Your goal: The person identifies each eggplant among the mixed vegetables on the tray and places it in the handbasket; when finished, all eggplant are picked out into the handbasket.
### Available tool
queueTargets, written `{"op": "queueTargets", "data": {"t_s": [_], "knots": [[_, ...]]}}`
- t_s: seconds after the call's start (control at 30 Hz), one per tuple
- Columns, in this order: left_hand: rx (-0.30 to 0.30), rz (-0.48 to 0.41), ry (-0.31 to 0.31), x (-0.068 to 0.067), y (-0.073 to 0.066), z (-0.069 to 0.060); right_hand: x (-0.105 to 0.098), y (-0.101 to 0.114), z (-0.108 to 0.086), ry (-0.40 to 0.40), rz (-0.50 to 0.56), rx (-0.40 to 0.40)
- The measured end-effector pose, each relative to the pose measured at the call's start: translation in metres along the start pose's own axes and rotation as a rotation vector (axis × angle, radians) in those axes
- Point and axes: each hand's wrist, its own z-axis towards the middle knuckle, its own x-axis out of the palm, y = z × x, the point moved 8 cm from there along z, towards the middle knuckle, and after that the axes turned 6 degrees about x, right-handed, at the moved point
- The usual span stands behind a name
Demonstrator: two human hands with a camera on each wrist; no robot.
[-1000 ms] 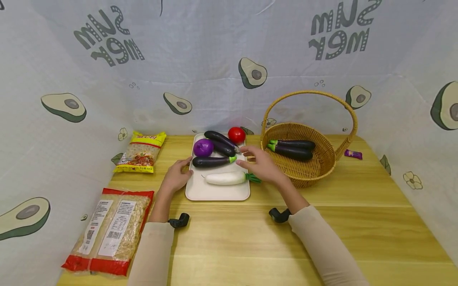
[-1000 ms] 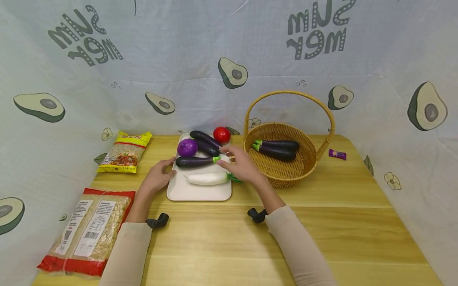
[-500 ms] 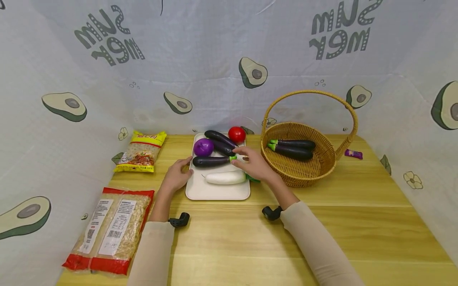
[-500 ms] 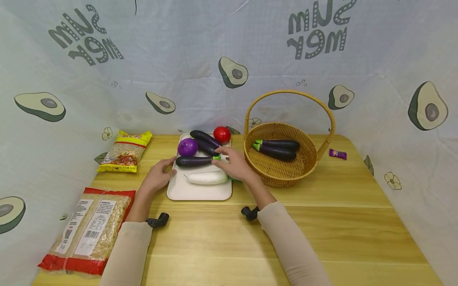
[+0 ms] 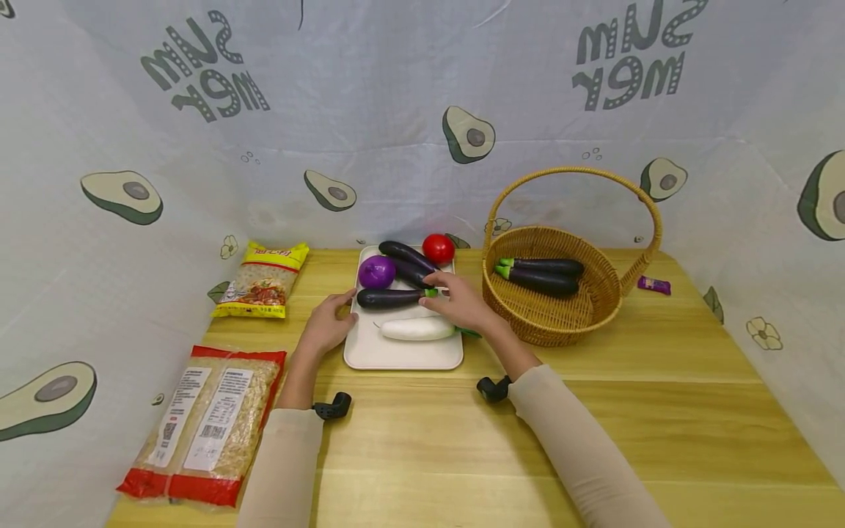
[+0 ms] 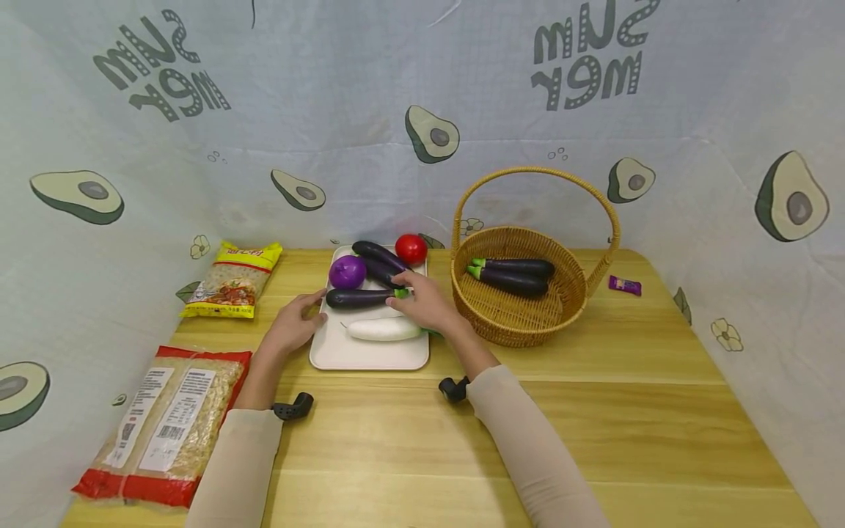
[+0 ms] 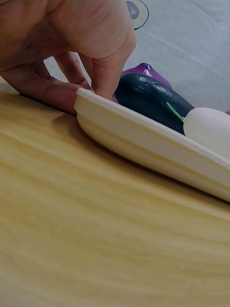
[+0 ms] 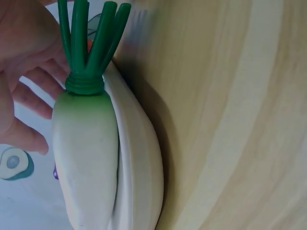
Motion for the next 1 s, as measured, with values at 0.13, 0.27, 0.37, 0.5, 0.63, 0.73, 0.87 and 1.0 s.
{"op": "queueTargets", "data": {"t_s": [0.13, 0.27, 0.37, 0.5, 0.63, 0.73, 0.87, 1.0], "knots": [[-0.007, -0.003, 0.0, 0.001, 0.001, 0.0, 0.002, -0.001, 0.0, -0.002, -0.056, 0.009], [-0.009, -0.016, -0.007, 0.001, 0.0, -0.001, 0.006, -0.001, -0.001, 0.012, -0.113, 0.009], [-0.005, -0.017, -0.007, 0.002, -0.001, -0.001, 0.009, -0.002, 0.001, 0.02, -0.141, 0.004], [0.001, -0.013, -0.006, 0.003, -0.002, -0.001, 0.012, -0.005, 0.004, 0.02, -0.153, 0.002], [0.003, -0.018, -0.007, 0.004, -0.002, 0.0, 0.016, -0.007, 0.008, 0.03, -0.162, 0.004], [0.003, -0.015, -0.003, 0.003, -0.002, 0.0, 0.018, -0.008, 0.009, 0.04, -0.188, 0.0], [0.001, -0.01, -0.002, 0.001, -0.002, 0.0, 0.017, -0.005, 0.009, 0.036, -0.201, 0.001], [-0.008, -0.005, 0.002, 0.0, -0.001, 0.0, 0.012, -0.002, 0.008, 0.007, -0.188, 0.006]]}}
